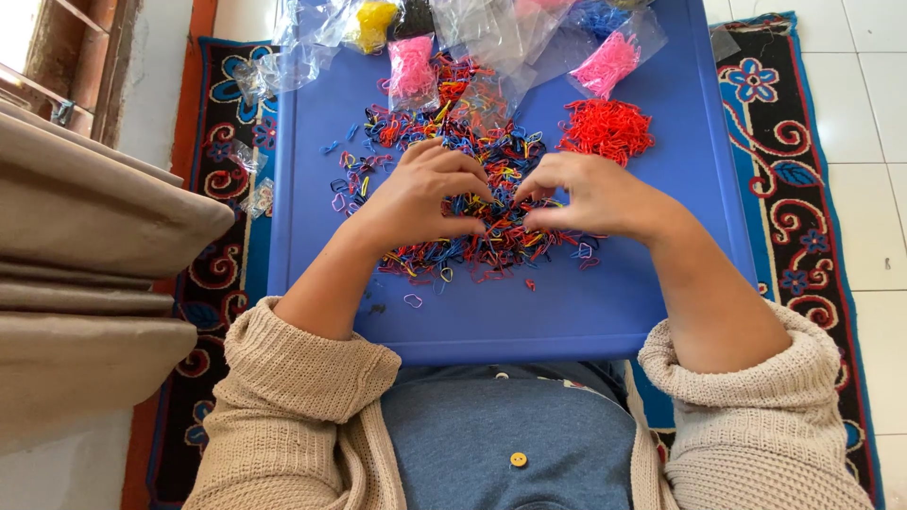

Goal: Sorting through a pile of small colorful rubber bands on a tray

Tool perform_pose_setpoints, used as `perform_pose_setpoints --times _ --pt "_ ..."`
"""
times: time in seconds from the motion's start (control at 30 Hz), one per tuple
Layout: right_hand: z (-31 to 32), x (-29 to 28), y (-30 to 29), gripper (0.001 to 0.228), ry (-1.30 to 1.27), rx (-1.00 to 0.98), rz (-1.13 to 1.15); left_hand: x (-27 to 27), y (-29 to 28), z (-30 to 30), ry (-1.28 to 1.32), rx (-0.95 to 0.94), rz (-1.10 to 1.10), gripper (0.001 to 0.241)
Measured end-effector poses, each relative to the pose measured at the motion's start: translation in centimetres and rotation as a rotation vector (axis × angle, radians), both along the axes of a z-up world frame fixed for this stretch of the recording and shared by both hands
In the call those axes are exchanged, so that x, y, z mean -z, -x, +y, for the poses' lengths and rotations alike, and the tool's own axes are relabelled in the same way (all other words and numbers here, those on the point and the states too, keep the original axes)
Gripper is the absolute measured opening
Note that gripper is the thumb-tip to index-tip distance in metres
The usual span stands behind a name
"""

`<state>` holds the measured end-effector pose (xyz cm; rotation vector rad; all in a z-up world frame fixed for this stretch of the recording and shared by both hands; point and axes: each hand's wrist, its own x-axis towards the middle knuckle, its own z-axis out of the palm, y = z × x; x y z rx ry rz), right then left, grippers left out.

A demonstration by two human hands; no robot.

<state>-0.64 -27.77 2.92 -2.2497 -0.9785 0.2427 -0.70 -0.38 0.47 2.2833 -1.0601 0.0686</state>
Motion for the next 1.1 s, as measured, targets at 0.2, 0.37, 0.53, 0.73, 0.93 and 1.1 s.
perform_pose_setpoints --times 0.2,0.37,0.53,0.73,0.93,1.1 --pt "2.1 -1.3 1.5 0.096 0.521 0.024 0.174 1.7 0.3 -0.1 -0.267 -0.02 -0.046 0.076" --pt "2.3 5.8 -0.2 0.05 0.052 0.085 0.008 3.6 -1.9 0.1 -0.037 -0.077 -0.019 0.032" --pt "2.6 3.2 0.2 0.054 -0.411 0.167 0.089 2.0 -2.1 1.3 0.313 -0.236 -0.051 0.042" --pt "2.0 3.7 -0.4 0.017 -0.405 0.238 -0.219 2.2 -2.4 1.8 0.249 -0.3 -0.145 0.016" --pt "2.4 4.7 -0.7 0.012 -0.307 0.223 -0.296 2.3 -1.8 0.7 0.175 -0.217 -0.148 0.012" --pt "2.5 5.8 -1.0 0.013 -0.26 0.191 -0.395 2.0 -1.4 0.7 0.094 -0.194 -0.091 0.019"
